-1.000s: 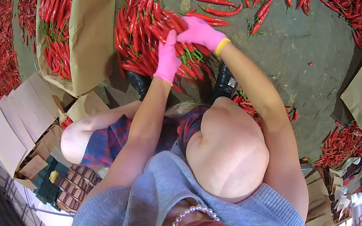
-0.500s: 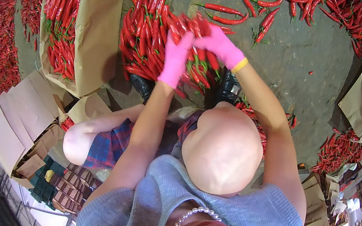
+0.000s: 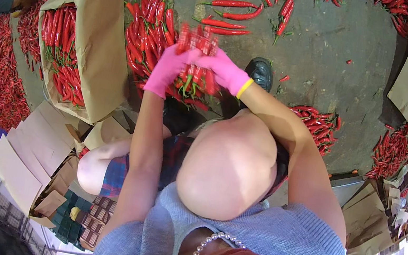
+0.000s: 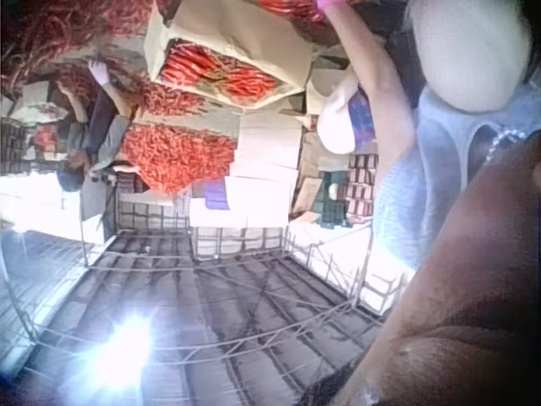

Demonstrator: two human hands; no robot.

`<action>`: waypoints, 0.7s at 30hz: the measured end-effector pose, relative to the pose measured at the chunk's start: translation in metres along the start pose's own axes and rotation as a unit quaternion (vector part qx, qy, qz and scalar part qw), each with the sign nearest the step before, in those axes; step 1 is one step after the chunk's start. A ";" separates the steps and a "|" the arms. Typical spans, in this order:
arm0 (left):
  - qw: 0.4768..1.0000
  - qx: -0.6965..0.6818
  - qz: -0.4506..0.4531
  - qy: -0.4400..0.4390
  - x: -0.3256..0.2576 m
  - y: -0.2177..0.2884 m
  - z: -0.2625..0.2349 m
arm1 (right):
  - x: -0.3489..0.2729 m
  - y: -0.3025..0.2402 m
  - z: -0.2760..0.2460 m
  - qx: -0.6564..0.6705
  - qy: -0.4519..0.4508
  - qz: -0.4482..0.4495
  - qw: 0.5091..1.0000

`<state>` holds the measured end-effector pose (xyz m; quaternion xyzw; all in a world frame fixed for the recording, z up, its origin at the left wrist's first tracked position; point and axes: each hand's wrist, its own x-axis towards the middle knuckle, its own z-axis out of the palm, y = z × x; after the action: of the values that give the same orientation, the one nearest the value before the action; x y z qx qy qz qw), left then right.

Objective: The person sorts red peppers on the floor and packs them into cardboard boxes by hand.

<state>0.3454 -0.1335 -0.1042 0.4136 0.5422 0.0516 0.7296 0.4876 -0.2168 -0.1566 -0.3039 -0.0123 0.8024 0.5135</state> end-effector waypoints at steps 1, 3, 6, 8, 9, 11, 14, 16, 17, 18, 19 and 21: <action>0.997 0.054 -0.006 -0.051 0.006 0.004 0.006 | -0.013 -0.002 -0.007 0.052 -0.001 -0.012 0.999; 0.913 0.389 0.121 -0.024 0.031 0.011 0.016 | -0.029 0.003 -0.017 0.154 -0.006 -0.025 0.988; 0.791 0.595 0.140 -0.040 0.077 0.022 0.041 | -0.018 0.012 -0.058 0.179 0.068 -0.075 0.979; 0.746 0.656 0.114 -0.035 0.091 0.026 0.059 | -0.011 0.018 -0.086 0.185 0.062 -0.119 0.974; 0.740 0.663 0.113 -0.012 0.097 0.013 0.065 | -0.008 0.020 -0.100 0.190 0.061 -0.141 0.970; 0.824 0.559 0.089 -0.037 0.079 0.006 0.054 | -0.015 0.022 -0.081 0.191 0.064 -0.130 0.971; 0.879 0.447 0.167 -0.008 0.073 0.004 0.056 | -0.020 0.010 -0.076 0.167 0.047 -0.139 0.975; 0.878 0.427 0.216 -0.033 0.088 0.027 0.065 | -0.014 -0.004 -0.080 0.202 0.030 -0.174 0.963; 0.876 0.415 0.240 -0.045 0.099 0.039 0.068 | -0.009 -0.011 -0.079 0.213 0.066 -0.166 0.960; 0.854 0.477 0.203 -0.047 0.116 0.044 0.071 | -0.002 -0.020 -0.080 0.251 0.078 -0.156 0.952; 0.831 0.518 0.195 -0.050 0.122 0.048 0.083 | 0.000 -0.020 -0.094 0.262 0.085 -0.158 0.948; 0.780 0.598 0.179 -0.053 0.134 0.053 0.106 | 0.000 -0.016 -0.121 0.287 0.099 -0.163 0.939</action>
<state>0.5083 -0.0870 -0.1618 0.8581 0.3412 -0.1753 0.3413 0.5613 -0.2446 -0.2500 -0.2154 0.2201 0.6431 0.7012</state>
